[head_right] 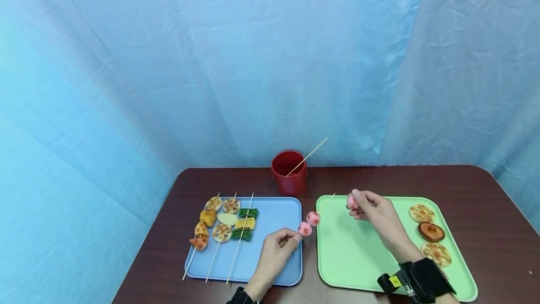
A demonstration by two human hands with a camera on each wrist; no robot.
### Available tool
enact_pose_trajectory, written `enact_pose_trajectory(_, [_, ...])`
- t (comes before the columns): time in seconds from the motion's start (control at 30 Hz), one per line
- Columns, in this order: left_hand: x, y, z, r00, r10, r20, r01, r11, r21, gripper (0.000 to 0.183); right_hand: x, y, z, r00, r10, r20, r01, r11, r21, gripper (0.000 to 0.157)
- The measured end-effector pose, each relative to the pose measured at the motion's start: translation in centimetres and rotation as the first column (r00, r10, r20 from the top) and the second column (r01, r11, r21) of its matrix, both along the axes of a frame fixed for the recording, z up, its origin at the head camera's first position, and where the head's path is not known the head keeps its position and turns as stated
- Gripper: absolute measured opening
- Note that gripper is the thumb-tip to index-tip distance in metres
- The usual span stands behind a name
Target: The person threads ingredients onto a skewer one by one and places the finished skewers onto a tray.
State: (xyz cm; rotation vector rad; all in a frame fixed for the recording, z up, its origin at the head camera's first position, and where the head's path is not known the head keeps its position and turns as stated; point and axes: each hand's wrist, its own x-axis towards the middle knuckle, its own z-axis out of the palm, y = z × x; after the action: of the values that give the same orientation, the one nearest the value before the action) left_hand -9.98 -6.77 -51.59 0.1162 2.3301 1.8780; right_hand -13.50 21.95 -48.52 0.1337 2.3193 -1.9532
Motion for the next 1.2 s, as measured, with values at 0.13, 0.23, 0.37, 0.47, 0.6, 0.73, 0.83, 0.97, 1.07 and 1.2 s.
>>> enact_pose_trajectory(0.13, [0.0,0.0,0.1,1.000,-0.014,-0.012,0.014,1.000,0.002,0.012,-0.4,0.0,-0.1,1.000,0.010,-0.010,-0.010,1.000,-0.027,0.058])
enact_pose_trajectory(0.23, [0.0,0.1,0.2,0.999,-0.030,-0.026,0.030,1.000,0.002,0.012,-0.7,-0.1,-0.1,1.000,0.007,-0.030,-0.008,0.999,-0.033,0.058])
enact_pose_trajectory(0.37, [0.0,0.3,0.3,0.998,-0.050,-0.044,0.050,0.999,0.003,0.012,-0.9,-0.3,0.1,0.999,-0.007,-0.054,0.006,1.000,-0.021,0.057])
enact_pose_trajectory(0.47, [0.0,0.4,0.4,0.997,-0.056,-0.054,0.056,0.998,0.003,0.012,-1.0,-0.4,0.3,0.998,-0.018,-0.061,0.016,0.999,-0.030,0.054])
enact_pose_trajectory(0.6, [0.0,0.5,0.4,0.997,-0.056,-0.053,0.057,0.998,0.003,0.012,-1.1,-0.9,0.6,0.998,-0.027,-0.065,0.023,0.998,-0.051,0.051])
enact_pose_trajectory(0.73, [0.1,0.5,0.4,0.997,-0.056,-0.048,0.056,0.998,0.001,0.012,-1.1,-1.2,0.9,0.997,-0.029,-0.071,0.026,0.999,-0.040,0.052])
enact_pose_trajectory(0.83, [0.1,0.5,0.5,0.997,-0.055,-0.045,0.056,0.998,0.003,0.013,-1.1,-1.3,1.0,0.996,-0.034,-0.088,0.033,0.999,-0.007,0.053])
enact_pose_trajectory(0.97, [0.2,0.5,0.5,0.998,-0.055,-0.041,0.055,0.998,0.005,0.014,-1.1,-1.4,1.2,0.989,-0.036,-0.141,0.049,0.995,0.090,0.048])
enact_pose_trajectory(1.07, [0.2,0.6,0.5,0.998,-0.052,-0.041,0.053,0.999,0.011,0.015,-1.1,-1.6,1.3,0.983,-0.028,-0.181,0.056,0.987,0.153,0.045])
enact_pose_trajectory(1.2, [0.3,0.8,0.6,0.998,-0.051,-0.041,0.052,0.998,0.022,0.016,-1.0,-1.9,1.5,0.982,-0.012,-0.189,0.045,0.984,0.172,0.043])
